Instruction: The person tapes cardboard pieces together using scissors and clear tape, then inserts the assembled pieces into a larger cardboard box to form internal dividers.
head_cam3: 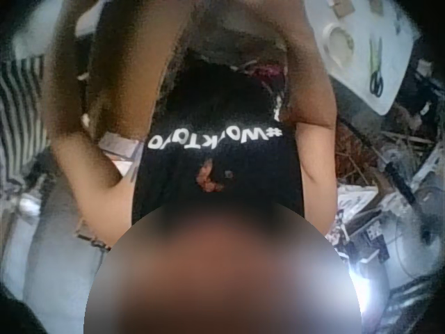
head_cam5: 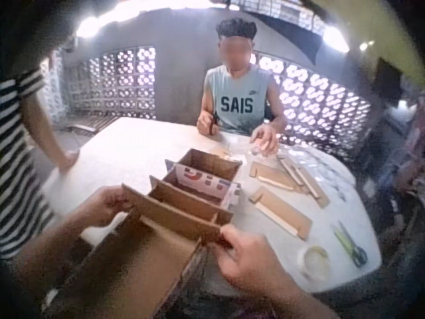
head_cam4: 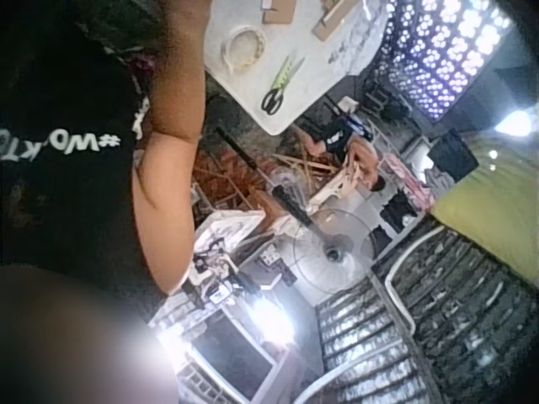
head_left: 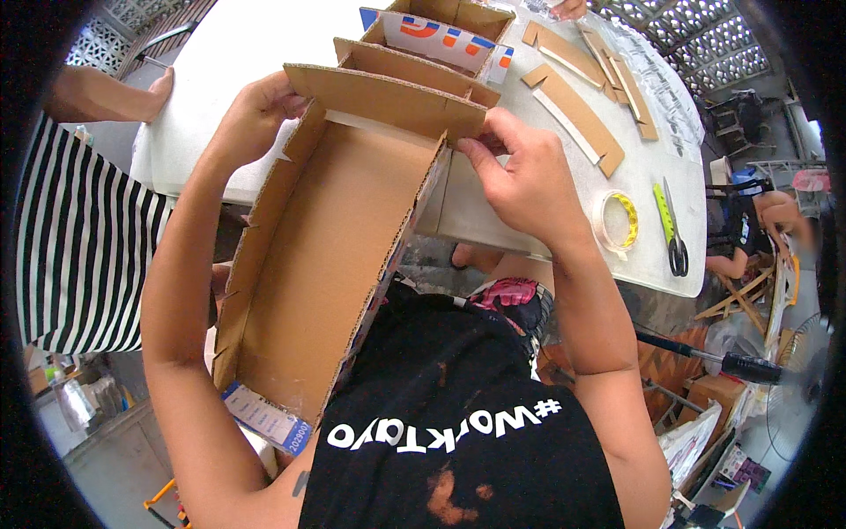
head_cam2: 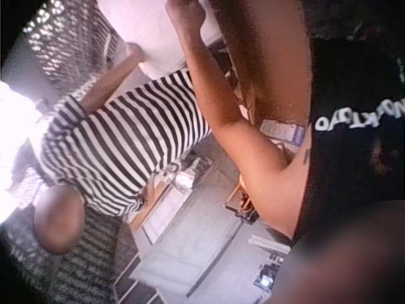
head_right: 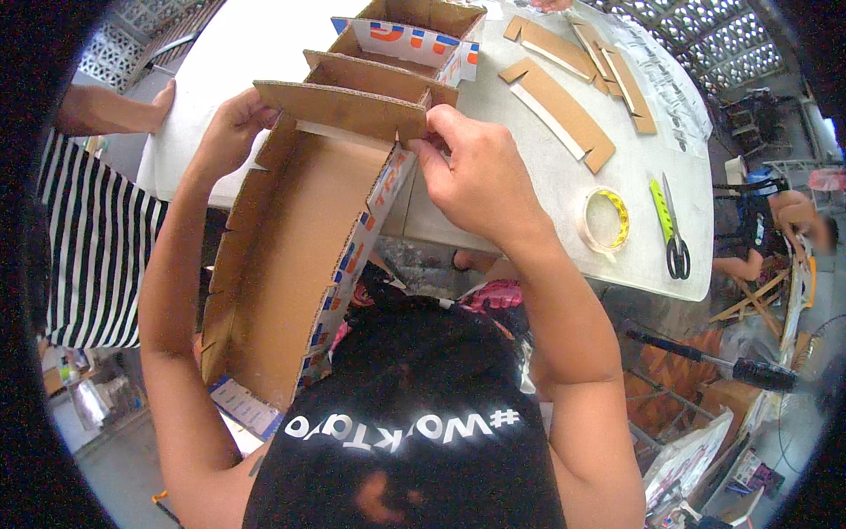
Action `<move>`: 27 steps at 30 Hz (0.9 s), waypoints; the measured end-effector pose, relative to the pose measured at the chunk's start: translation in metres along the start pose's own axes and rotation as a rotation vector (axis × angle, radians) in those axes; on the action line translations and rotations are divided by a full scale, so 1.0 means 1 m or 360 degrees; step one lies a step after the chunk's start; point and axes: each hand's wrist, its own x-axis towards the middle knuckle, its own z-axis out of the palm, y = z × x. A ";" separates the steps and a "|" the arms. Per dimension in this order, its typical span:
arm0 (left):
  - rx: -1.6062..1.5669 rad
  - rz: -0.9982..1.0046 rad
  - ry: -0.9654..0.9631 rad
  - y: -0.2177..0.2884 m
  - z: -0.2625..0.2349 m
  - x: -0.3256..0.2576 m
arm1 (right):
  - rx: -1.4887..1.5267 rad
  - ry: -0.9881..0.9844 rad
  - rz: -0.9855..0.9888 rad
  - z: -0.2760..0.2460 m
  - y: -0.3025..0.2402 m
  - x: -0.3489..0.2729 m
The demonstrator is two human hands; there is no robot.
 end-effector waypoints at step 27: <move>0.0632 -0.0071 -0.0273 0.144 0.127 -0.032 | 0.0264 -0.0289 0.0004 -0.013 0.018 -0.001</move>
